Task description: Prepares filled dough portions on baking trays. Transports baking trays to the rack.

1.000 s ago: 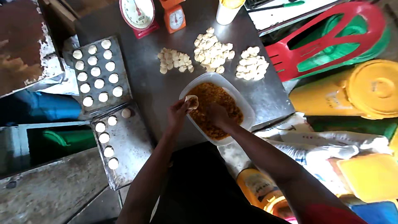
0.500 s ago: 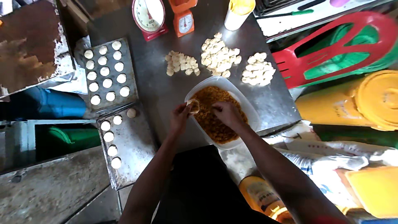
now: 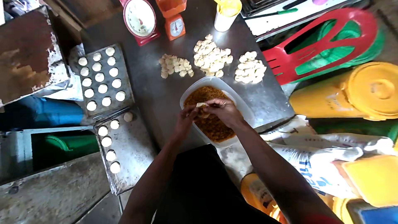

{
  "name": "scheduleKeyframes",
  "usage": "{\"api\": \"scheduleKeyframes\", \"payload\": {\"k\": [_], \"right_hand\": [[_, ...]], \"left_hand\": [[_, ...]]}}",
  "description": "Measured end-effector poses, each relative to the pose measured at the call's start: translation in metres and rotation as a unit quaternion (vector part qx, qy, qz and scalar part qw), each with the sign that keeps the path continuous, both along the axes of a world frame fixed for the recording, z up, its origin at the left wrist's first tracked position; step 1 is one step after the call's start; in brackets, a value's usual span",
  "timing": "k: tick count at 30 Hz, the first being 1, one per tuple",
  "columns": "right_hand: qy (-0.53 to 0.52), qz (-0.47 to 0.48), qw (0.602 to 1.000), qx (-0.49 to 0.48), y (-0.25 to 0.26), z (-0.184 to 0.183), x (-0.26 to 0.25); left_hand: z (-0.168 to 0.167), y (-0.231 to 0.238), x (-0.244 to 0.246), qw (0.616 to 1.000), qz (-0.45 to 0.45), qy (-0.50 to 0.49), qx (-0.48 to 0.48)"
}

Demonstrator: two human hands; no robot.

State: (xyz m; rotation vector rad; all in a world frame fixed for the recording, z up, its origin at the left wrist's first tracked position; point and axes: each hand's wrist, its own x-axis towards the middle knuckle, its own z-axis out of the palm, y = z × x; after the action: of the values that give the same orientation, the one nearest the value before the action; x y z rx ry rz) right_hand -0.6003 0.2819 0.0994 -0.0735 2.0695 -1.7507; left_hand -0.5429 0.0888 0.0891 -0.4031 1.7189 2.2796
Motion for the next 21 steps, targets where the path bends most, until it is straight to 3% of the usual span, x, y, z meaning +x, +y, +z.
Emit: {"api": "scheduleKeyframes", "payload": {"k": [4, 7, 10, 14, 17, 19, 21], "right_hand": [[0.005, -0.031, 0.999, 0.005, -0.013, 0.001, 0.011], [-0.023, 0.028, 0.998, -0.044, -0.020, 0.010, 0.017], [0.080, 0.078, 0.994, 0.008, -0.041, 0.015, 0.026], [0.161, 0.013, 0.987, 0.018, -0.085, 0.000, 0.039], [0.101, 0.123, 0.985, 0.067, -0.104, 0.003, 0.047], [0.067, 0.232, 0.966, 0.088, -0.113, 0.003, 0.052], [0.071, 0.277, 0.953, 0.097, -0.122, -0.010, 0.063]], "left_hand": [[-0.001, -0.004, 0.006, 0.994, 0.007, 0.022, -0.105], [0.003, -0.013, 0.012, 0.987, 0.055, 0.023, -0.151], [0.017, -0.023, 0.024, 0.984, 0.115, 0.004, -0.136], [0.025, -0.041, 0.049, 0.979, 0.114, -0.001, -0.168], [0.024, -0.060, 0.077, 0.964, 0.094, -0.026, -0.247], [0.016, -0.078, 0.097, 0.968, 0.114, -0.019, -0.223], [0.007, -0.094, 0.114, 0.978, 0.121, -0.009, -0.167]]}}
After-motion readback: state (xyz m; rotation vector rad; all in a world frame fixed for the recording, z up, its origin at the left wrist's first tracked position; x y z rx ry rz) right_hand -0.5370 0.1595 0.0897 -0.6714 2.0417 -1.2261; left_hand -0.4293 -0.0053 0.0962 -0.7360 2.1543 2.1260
